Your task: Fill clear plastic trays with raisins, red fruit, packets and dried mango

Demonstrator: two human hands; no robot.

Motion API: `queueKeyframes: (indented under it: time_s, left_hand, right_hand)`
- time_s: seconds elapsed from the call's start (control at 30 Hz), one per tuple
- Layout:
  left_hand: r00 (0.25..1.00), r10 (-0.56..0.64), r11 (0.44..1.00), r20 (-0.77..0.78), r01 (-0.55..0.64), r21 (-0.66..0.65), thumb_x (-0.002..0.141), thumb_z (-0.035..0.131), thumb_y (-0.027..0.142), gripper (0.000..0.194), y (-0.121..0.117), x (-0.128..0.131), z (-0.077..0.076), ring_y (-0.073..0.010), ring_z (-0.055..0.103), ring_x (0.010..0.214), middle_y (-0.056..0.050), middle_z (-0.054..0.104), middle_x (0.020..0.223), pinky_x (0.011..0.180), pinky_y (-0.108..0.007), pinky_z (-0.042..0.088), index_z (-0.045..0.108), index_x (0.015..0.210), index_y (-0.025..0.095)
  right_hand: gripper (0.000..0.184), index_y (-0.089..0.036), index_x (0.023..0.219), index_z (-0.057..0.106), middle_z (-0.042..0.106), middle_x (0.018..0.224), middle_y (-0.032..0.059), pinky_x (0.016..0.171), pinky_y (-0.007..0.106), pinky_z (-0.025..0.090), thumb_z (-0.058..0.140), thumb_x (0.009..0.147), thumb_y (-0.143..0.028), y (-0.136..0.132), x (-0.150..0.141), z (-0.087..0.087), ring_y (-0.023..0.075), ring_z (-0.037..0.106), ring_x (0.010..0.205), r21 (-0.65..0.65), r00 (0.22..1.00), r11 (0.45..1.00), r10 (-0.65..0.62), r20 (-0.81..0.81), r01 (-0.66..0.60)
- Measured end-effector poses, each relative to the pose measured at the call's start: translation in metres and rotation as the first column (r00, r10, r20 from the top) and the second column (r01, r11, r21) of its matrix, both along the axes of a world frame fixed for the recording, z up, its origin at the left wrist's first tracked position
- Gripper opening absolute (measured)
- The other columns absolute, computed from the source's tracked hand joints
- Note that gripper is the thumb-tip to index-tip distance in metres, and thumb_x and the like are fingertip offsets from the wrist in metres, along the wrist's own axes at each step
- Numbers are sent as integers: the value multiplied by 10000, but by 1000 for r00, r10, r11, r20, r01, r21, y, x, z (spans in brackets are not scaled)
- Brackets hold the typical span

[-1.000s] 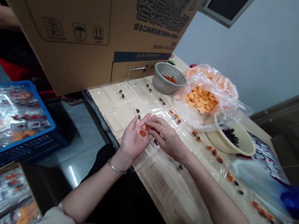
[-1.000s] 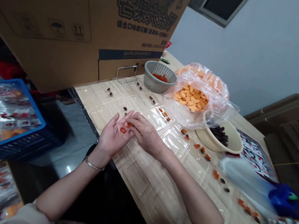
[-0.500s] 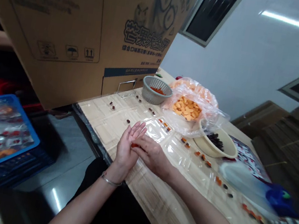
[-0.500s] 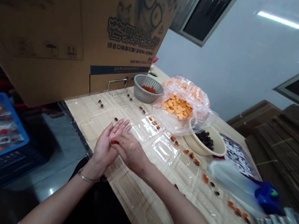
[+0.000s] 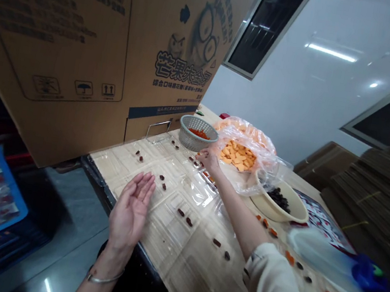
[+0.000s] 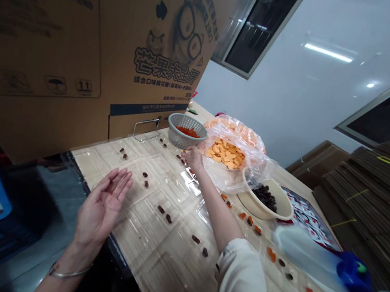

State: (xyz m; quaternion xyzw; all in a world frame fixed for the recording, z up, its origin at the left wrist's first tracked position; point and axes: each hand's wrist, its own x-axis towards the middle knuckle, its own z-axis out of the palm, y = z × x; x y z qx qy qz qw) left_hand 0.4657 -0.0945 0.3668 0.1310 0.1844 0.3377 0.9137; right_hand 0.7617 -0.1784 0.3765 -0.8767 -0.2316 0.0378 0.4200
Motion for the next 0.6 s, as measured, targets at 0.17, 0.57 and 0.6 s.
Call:
queueKeyframes:
  time_s: [0.17, 0.57, 0.6]
  left_hand:
    - [997, -39, 998, -64, 35, -57, 883, 507, 131, 222, 11, -5, -10, -236, 649, 1142, -105, 733, 1093, 1024, -386, 514, 725, 922, 136]
    - [982, -118, 982, -148, 93, -165, 876, 475, 114, 275, 17, -12, -12, -245, 685, 1073, -109, 743, 1063, 922, -365, 584, 740, 936, 152]
    - [980, -123, 981, -158, 96, -170, 878, 467, 111, 282, 17, -13, -12, -246, 685, 1072, -109, 742, 1068, 915, -363, 587, 739, 942, 153]
  right_hand:
    - [131, -151, 824, 579, 567, 562, -46, 513, 200, 386, 684, 763, -201, 33, 28, -16, 104, 503, 520, -135, 998, 989, -57, 40, 61]
    - [234, -122, 1040, 646, 657, 1073, 93, 835, 369, 535, 621, 937, -331, 61, 24, -38, 205, 641, 949, -408, 958, 913, 95, 270, 24]
    - [264, -138, 1086, 635, 644, 1109, 85, 837, 380, 545, 611, 944, -359, 60, 21, -35, 204, 641, 955, -414, 945, 910, 143, 294, -9]
